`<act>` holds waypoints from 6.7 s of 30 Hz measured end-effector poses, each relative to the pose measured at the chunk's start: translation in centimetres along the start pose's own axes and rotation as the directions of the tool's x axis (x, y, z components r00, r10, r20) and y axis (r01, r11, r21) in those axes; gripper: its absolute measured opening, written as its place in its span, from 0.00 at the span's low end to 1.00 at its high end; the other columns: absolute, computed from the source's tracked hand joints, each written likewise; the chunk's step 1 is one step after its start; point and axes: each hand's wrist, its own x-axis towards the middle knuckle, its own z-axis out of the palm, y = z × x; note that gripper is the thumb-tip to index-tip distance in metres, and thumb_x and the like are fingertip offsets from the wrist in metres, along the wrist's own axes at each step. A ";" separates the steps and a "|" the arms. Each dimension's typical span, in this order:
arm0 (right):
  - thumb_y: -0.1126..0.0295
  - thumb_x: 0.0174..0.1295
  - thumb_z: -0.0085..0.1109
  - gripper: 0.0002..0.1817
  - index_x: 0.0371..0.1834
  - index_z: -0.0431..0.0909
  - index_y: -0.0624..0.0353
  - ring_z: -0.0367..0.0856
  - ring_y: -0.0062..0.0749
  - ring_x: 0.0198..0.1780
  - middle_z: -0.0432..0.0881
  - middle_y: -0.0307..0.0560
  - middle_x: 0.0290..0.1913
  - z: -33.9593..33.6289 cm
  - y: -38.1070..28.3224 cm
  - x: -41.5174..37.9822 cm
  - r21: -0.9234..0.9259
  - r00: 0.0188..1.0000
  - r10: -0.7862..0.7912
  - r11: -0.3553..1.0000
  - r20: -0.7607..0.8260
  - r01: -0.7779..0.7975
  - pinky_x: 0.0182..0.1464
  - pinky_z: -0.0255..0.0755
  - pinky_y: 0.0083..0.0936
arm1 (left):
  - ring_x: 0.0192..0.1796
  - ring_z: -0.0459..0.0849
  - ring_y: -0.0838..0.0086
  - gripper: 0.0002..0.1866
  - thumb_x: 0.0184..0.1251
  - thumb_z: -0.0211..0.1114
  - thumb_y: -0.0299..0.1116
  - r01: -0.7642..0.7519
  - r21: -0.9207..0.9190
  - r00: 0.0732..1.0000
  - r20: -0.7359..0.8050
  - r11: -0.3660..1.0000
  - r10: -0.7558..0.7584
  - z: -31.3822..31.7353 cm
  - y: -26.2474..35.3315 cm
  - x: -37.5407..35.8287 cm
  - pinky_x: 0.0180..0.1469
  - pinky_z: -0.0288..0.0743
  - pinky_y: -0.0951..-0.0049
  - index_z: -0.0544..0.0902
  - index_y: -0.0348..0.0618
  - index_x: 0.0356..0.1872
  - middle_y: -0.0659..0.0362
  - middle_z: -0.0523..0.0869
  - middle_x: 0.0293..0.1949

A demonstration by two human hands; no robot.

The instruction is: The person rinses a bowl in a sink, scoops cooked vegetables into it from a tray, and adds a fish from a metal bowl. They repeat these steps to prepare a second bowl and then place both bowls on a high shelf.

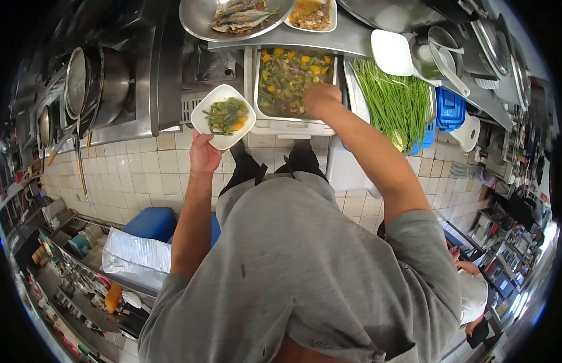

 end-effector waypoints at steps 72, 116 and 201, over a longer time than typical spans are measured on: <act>0.74 0.64 0.59 0.26 0.67 0.80 0.53 0.85 0.46 0.52 0.84 0.50 0.52 6.4 6.6 3.2 0.400 0.649 0.291 0.916 -0.702 0.021 0.52 0.84 0.39 | 0.73 0.76 0.48 0.39 0.64 0.50 0.19 0.052 0.000 0.999 0.015 0.999 -0.052 0.8 -1.1 2.4 0.65 0.81 0.34 0.62 0.53 0.79 0.50 0.72 0.74; 0.74 0.71 0.58 0.18 0.62 0.88 0.54 0.73 0.20 0.31 0.89 0.38 0.40 5.6 13.5 4.7 0.950 0.999 0.046 0.311 -0.019 0.004 0.34 0.71 0.22 | 0.72 0.78 0.49 0.37 0.66 0.51 0.19 0.077 0.038 0.997 -0.024 0.996 -0.076 1.0 -1.8 2.4 0.62 0.84 0.39 0.61 0.50 0.79 0.48 0.72 0.73; 0.68 0.68 0.59 0.13 0.50 0.87 0.59 0.88 0.48 0.58 0.86 0.51 0.58 6.2 -0.7 6.4 0.658 0.775 0.591 0.678 -0.222 -0.328 0.56 0.85 0.42 | 0.76 0.73 0.57 0.25 0.86 0.51 0.39 -0.015 -0.036 0.998 0.065 0.999 0.018 2.4 -3.9 5.3 0.76 0.70 0.45 0.63 0.50 0.79 0.55 0.70 0.77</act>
